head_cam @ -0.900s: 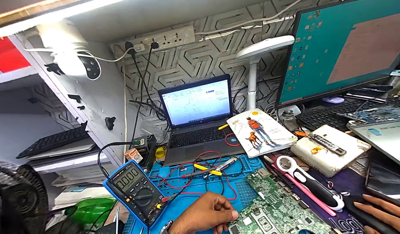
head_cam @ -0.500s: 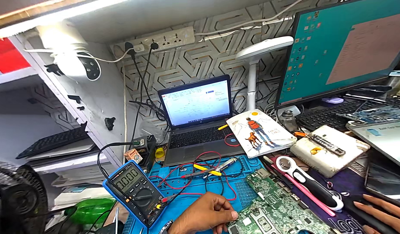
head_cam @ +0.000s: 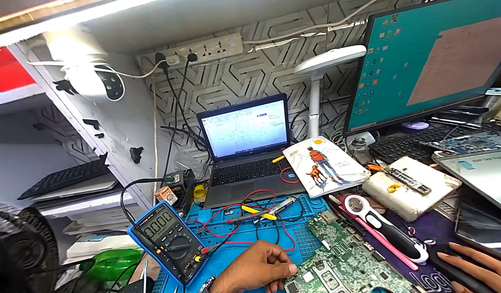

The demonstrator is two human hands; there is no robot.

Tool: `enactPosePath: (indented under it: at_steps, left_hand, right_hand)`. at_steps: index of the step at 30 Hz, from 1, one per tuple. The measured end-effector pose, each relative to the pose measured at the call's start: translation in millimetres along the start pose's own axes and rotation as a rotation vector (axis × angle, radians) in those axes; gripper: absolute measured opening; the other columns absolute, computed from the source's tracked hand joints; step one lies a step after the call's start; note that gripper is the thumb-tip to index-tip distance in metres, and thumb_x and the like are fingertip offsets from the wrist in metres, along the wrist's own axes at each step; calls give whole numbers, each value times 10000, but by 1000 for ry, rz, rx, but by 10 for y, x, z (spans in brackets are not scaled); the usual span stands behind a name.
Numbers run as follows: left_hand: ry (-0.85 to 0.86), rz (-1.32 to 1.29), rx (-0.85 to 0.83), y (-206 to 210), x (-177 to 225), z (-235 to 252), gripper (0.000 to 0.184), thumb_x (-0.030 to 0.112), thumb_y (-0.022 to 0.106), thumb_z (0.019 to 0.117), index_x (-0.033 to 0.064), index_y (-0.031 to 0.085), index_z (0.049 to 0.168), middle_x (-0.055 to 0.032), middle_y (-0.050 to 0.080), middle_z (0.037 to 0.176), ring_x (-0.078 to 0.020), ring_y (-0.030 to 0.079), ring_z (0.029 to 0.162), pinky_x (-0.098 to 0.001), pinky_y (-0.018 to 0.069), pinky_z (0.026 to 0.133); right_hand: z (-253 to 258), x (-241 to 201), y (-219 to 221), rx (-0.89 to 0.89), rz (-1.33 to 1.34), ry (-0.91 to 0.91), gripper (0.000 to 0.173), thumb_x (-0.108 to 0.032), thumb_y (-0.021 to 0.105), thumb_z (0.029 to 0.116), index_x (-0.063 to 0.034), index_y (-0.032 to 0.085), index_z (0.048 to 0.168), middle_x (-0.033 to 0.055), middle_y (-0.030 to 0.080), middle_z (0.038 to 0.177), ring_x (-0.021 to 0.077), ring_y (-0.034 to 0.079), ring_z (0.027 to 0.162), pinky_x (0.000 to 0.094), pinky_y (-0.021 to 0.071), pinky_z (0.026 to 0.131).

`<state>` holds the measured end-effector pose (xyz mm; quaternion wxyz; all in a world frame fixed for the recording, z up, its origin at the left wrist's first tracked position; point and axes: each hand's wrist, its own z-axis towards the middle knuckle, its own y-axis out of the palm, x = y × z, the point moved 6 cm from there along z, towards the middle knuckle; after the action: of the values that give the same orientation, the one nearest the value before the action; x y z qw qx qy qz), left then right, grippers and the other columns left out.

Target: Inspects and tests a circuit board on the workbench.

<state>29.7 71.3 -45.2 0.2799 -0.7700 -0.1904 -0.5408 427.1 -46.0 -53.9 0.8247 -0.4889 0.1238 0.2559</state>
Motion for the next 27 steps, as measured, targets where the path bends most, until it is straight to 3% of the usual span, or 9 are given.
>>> enactPosePath:
  at_steps: [27]
  left_hand:
    - [-11, -2, 0, 3, -14, 0, 256, 296, 662, 1010, 50, 694, 1073, -22, 678, 754, -94, 632, 567, -252, 552, 527]
  right_hand:
    - [-9, 30, 9, -9, -21, 28, 387, -277, 650, 960, -67, 703, 1280, 286, 580, 1406, 415, 558, 1318, 532, 454, 1093]
